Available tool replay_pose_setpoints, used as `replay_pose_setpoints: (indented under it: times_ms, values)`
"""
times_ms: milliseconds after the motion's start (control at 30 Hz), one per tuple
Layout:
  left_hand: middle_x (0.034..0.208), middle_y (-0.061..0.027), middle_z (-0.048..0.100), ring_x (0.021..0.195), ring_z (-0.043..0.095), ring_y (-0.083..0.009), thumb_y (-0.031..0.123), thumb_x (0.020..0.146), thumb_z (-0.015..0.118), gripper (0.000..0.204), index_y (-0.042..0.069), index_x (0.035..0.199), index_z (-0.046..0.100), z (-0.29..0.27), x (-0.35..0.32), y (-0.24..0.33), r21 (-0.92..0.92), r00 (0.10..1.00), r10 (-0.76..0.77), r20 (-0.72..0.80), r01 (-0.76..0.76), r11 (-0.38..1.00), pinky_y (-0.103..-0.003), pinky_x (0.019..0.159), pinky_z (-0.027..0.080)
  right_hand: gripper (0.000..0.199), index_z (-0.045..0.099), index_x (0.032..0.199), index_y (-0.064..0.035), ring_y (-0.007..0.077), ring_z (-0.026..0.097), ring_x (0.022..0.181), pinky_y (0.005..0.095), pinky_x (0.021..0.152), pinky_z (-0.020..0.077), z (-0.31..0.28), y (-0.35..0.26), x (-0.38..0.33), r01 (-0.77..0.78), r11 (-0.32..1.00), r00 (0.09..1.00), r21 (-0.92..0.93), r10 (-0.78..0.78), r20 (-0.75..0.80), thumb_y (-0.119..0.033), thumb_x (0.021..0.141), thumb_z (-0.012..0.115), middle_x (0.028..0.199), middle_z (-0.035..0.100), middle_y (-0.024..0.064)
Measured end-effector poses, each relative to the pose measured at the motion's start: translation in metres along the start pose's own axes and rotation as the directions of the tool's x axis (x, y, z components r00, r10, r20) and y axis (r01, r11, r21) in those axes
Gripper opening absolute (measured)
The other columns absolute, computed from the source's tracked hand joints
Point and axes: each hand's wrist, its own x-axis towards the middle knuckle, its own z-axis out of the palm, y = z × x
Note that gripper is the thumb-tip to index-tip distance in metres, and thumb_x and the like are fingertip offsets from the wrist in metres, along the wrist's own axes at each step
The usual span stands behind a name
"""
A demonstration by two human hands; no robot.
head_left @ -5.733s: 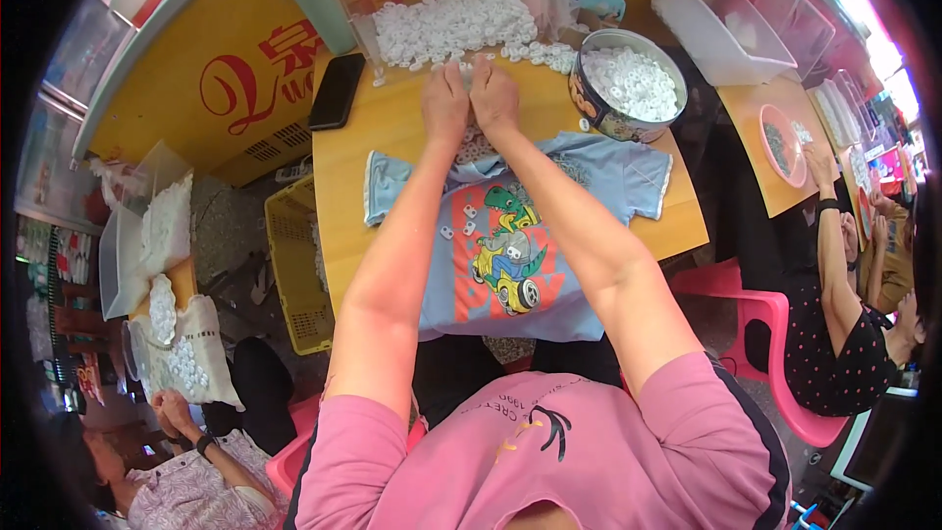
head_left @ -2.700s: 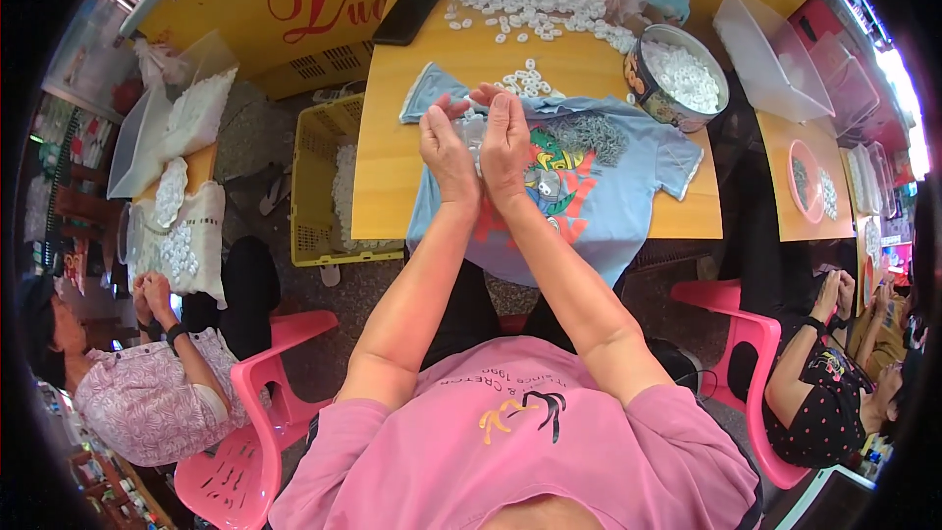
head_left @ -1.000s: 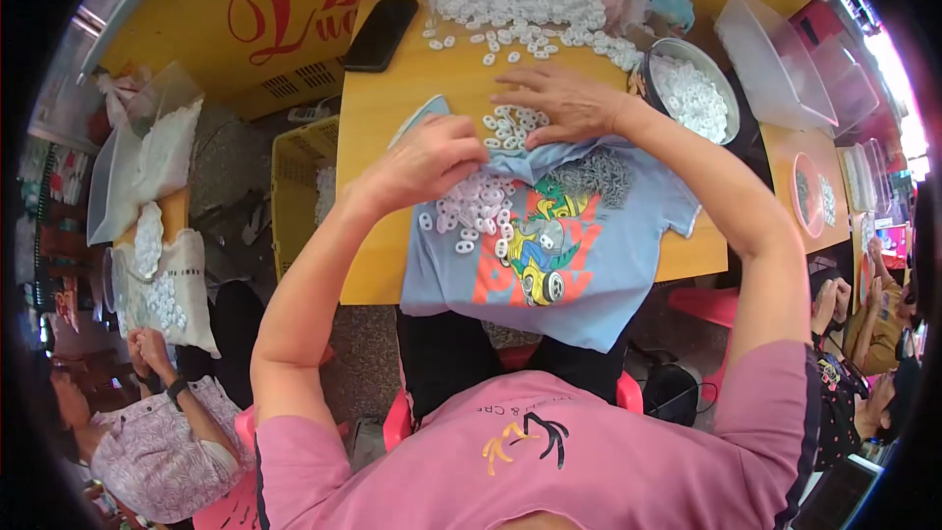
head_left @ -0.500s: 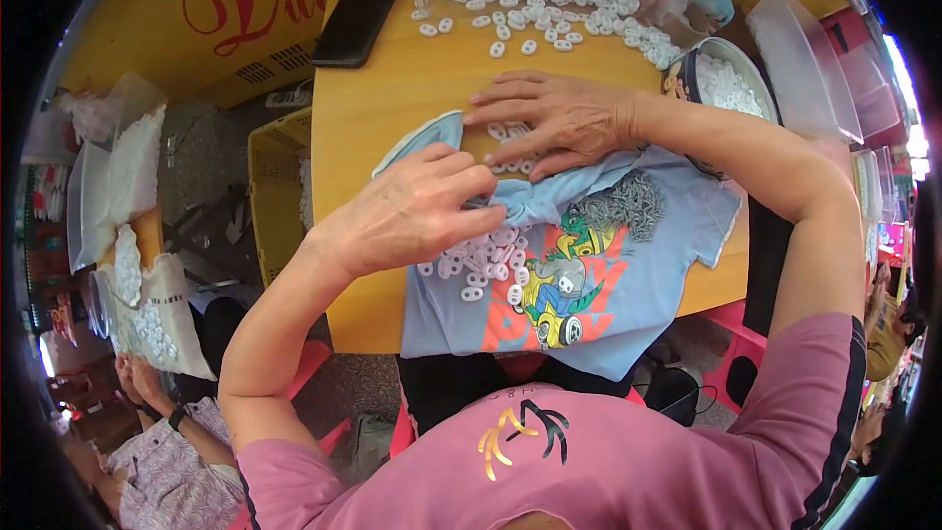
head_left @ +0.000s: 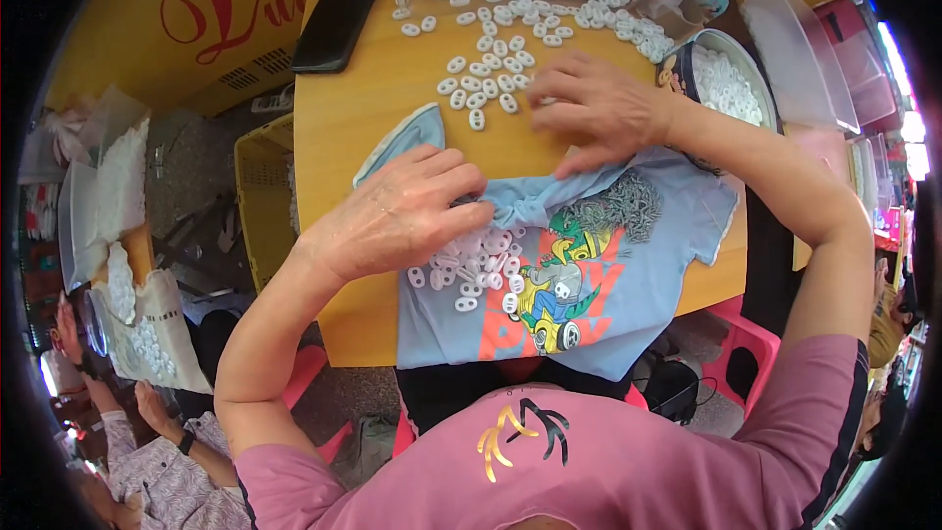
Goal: Arranging and sorting white plastic cord locks on top of a printed t-shirt at a workshop table.
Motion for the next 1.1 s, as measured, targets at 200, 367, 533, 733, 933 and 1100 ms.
replay_pose_setpoints:
  times_ms: [200,367,533,733,933,1100]
  values:
    - [0.093,-0.0077,0.059,0.088,0.058,-0.0248,0.011,0.079,0.064,0.012,0.006,0.089,0.062,-0.004,0.010,0.003,-0.030,0.998,0.034,0.045,-0.032,0.999,-0.037,0.081,0.048,0.028,0.059,0.098,-0.0088,0.0319,0.059,0.078,0.0441,0.065,0.0463,-0.010,-0.007,-0.030,-0.292,0.945,0.936,0.151,0.249,0.251,-0.030,0.088,0.075,0.092,0.058,0.0098]
    - [0.096,-0.0085,0.061,0.090,0.060,-0.0265,0.008,0.076,0.067,0.017,0.006,0.092,0.062,-0.003,0.008,0.004,-0.052,0.997,0.024,0.069,-0.020,0.998,-0.039,0.080,0.049,0.026,0.064,0.106,-0.0113,0.0294,0.059,0.113,0.0464,0.096,0.0487,0.017,-0.016,0.015,-0.044,0.999,0.987,0.018,0.046,-0.153,-0.027,0.087,0.073,0.114,0.061,0.0107]
    - [0.092,-0.0082,0.059,0.087,0.059,-0.0260,0.011,0.078,0.066,0.013,0.006,0.088,0.062,-0.002,0.009,0.005,-0.052,0.999,0.005,0.051,-0.003,0.999,-0.039,0.077,0.049,0.023,0.065,0.107,-0.0115,0.0296,0.053,0.127,0.0503,0.112,0.0387,0.051,0.010,0.049,0.068,0.997,0.989,-0.024,-0.071,-0.130,-0.023,0.088,0.071,0.124,0.060,0.0095]
    - [0.100,-0.0138,0.062,0.094,0.062,-0.0329,0.008,0.084,0.068,0.012,0.002,0.095,0.064,0.004,0.011,-0.014,-0.243,0.984,-0.160,-0.076,0.137,0.960,-0.042,0.082,0.051,0.016,0.065,0.099,-0.0099,0.0308,0.058,0.114,0.0498,0.106,0.0426,0.051,0.040,0.052,-0.168,0.981,0.938,-0.098,0.129,-0.321,-0.019,0.087,0.071,0.118,0.063,0.0099]
    - [0.120,-0.0236,0.059,0.115,0.055,-0.0423,0.012,0.088,0.066,0.038,-0.002,0.122,0.056,0.032,0.031,-0.098,-0.173,0.563,-0.541,-0.625,0.575,0.799,-0.047,0.098,0.046,0.019,0.068,0.108,-0.0080,0.0319,0.059,0.110,0.0444,0.095,0.0460,0.056,0.056,0.031,-0.683,0.729,0.561,-0.038,0.491,-0.666,-0.014,0.090,0.065,0.116,0.066,0.0096]
    - [0.132,-0.0313,0.052,0.126,0.048,-0.0458,0.012,0.085,0.064,0.071,-0.012,0.143,0.033,0.037,0.052,-0.124,-0.184,0.417,-0.736,-0.533,0.792,0.582,-0.049,0.105,0.041,0.022,0.069,0.111,-0.0078,0.0309,0.059,0.109,0.0435,0.095,0.0460,0.070,0.049,0.033,-0.802,0.591,0.485,-0.082,0.566,-0.667,-0.013,0.092,0.062,0.117,0.067,0.0093]
